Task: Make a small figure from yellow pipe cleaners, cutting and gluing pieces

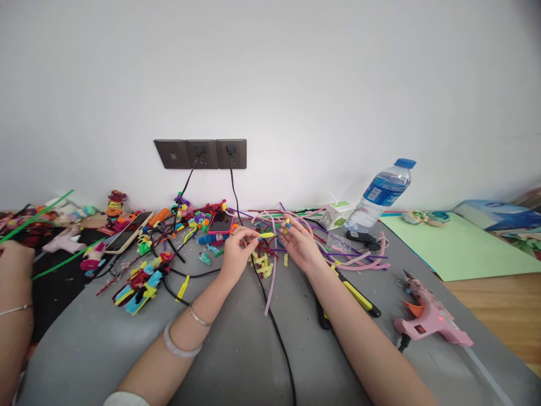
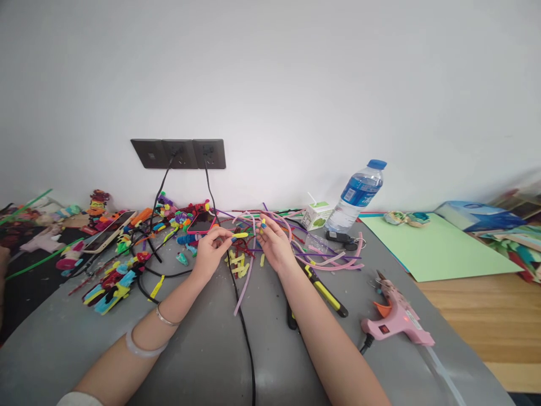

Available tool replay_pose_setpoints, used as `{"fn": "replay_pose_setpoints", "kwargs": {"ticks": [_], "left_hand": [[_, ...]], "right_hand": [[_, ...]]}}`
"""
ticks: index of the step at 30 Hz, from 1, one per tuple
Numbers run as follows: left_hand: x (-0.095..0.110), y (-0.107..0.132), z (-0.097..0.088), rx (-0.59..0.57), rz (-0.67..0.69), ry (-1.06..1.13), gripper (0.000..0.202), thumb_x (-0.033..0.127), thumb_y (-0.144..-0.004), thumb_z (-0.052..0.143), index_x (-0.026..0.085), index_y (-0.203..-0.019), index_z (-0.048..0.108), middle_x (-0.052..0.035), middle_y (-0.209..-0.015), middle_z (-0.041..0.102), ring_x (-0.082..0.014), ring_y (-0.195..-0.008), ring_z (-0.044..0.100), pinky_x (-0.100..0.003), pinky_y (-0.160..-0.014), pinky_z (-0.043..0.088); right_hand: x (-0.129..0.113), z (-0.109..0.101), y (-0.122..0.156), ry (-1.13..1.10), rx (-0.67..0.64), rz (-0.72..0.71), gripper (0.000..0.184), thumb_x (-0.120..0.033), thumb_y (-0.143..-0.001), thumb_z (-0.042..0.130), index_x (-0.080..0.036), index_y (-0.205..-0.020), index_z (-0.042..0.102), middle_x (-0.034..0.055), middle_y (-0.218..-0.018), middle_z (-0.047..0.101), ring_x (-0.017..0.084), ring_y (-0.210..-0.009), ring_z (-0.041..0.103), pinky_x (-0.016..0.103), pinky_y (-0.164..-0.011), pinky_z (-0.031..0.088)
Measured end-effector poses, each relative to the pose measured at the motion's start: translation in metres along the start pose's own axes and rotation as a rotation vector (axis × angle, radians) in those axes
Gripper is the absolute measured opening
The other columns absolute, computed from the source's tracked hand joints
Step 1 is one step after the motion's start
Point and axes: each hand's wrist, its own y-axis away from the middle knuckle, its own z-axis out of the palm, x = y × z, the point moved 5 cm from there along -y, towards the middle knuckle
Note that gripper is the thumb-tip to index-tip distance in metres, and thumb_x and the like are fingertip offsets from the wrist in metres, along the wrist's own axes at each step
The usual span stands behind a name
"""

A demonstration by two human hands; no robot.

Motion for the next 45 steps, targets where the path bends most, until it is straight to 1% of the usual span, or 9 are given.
{"fn": "replay_pose_setpoints", "kwargs": {"ticks": [7, 11, 17, 20, 22, 26, 29, 38, 45], "left_hand": [[0.000, 0.000, 0.001, -0.009, 0.000, 0.003, 0.007, 0.018, -0.080, 0.062, 0.018, -0.082, 0.068, -0.0026, -0.086, 0.059, -0.0115, -0.068, 0.053, -0.022, -0.056, 0.039], [-0.001, 0.000, 0.001, -0.014, 0.004, 0.004, 0.007, 0.017, -0.079, 0.062, 0.019, -0.082, 0.068, -0.0027, -0.086, 0.060, -0.0118, -0.068, 0.053, -0.022, -0.055, 0.038], [0.000, 0.000, 0.001, -0.018, -0.012, 0.001, 0.008, 0.016, -0.079, 0.061, 0.019, -0.082, 0.068, -0.0024, -0.086, 0.059, -0.0112, -0.068, 0.052, -0.022, -0.054, 0.037], [0.001, 0.001, 0.002, -0.020, -0.012, 0.003, 0.008, 0.016, -0.079, 0.061, 0.018, -0.081, 0.068, -0.0023, -0.086, 0.059, -0.0110, -0.068, 0.052, -0.021, -0.055, 0.037], [0.001, 0.001, 0.001, -0.015, -0.009, 0.000, 0.008, 0.016, -0.079, 0.061, 0.018, -0.081, 0.068, -0.0024, -0.085, 0.059, -0.0110, -0.068, 0.052, -0.021, -0.055, 0.037], [0.002, 0.000, 0.001, -0.011, -0.006, -0.010, 0.007, 0.017, -0.080, 0.061, 0.018, -0.082, 0.068, -0.0026, -0.086, 0.060, -0.0110, -0.067, 0.052, -0.021, -0.054, 0.037], [0.002, 0.000, 0.001, -0.010, -0.009, -0.008, 0.007, 0.019, -0.080, 0.062, 0.018, -0.082, 0.068, -0.0029, -0.085, 0.060, -0.0116, -0.068, 0.053, -0.021, -0.054, 0.037], [0.002, 0.000, 0.005, -0.057, -0.033, 0.015, 0.005, 0.020, -0.078, 0.064, 0.017, -0.079, 0.069, -0.0027, -0.081, 0.060, -0.0121, -0.065, 0.053, -0.021, -0.052, 0.039], [-0.003, -0.001, 0.007, -0.084, -0.075, 0.023, 0.007, 0.023, -0.076, 0.067, 0.017, -0.077, 0.069, -0.0037, -0.080, 0.062, -0.0125, -0.065, 0.055, -0.021, -0.053, 0.041]], "right_hand": [[-0.003, 0.001, 0.002, 0.042, 0.020, -0.070, 0.027, -0.031, -0.065, 0.085, -0.026, -0.082, 0.064, -0.0019, -0.091, 0.077, 0.015, -0.081, 0.072, 0.026, -0.075, 0.055], [-0.006, 0.004, 0.004, 0.051, 0.008, -0.102, 0.031, -0.032, -0.064, 0.086, -0.027, -0.080, 0.060, -0.0028, -0.086, 0.077, 0.016, -0.080, 0.072, 0.029, -0.078, 0.055], [-0.004, 0.002, 0.003, 0.082, 0.031, -0.106, 0.028, -0.039, -0.065, 0.085, -0.023, -0.075, 0.065, -0.0018, -0.080, 0.074, 0.013, -0.073, 0.068, 0.023, -0.068, 0.055], [-0.003, -0.002, 0.001, 0.088, 0.054, -0.109, 0.029, -0.039, -0.063, 0.086, -0.022, -0.074, 0.065, -0.0049, -0.067, 0.066, 0.008, -0.059, 0.060, 0.019, -0.056, 0.050], [-0.002, -0.004, -0.001, 0.086, 0.055, -0.108, 0.029, -0.038, -0.063, 0.086, -0.023, -0.074, 0.065, -0.0063, -0.062, 0.062, 0.008, -0.056, 0.057, 0.020, -0.055, 0.050], [-0.002, -0.005, -0.001, 0.077, 0.058, -0.115, 0.028, -0.035, -0.063, 0.087, -0.024, -0.076, 0.065, -0.0043, -0.071, 0.067, 0.010, -0.065, 0.062, 0.023, -0.062, 0.052], [-0.004, -0.004, 0.000, 0.104, 0.069, -0.121, 0.027, -0.036, -0.063, 0.086, -0.023, -0.076, 0.066, -0.0021, -0.075, 0.068, 0.010, -0.064, 0.060, 0.023, -0.060, 0.050], [-0.003, 0.015, 0.009, 0.331, -0.071, -0.104, 0.027, -0.046, -0.064, 0.083, -0.024, -0.074, 0.071, -0.0002, -0.076, 0.064, 0.014, -0.070, 0.055, 0.023, -0.061, 0.045], [-0.001, 0.014, 0.008, 0.469, -0.090, -0.146, 0.022, -0.044, -0.068, 0.079, -0.023, -0.072, 0.071, 0.0007, -0.083, 0.067, 0.015, -0.073, 0.055, 0.025, -0.064, 0.043]]}}
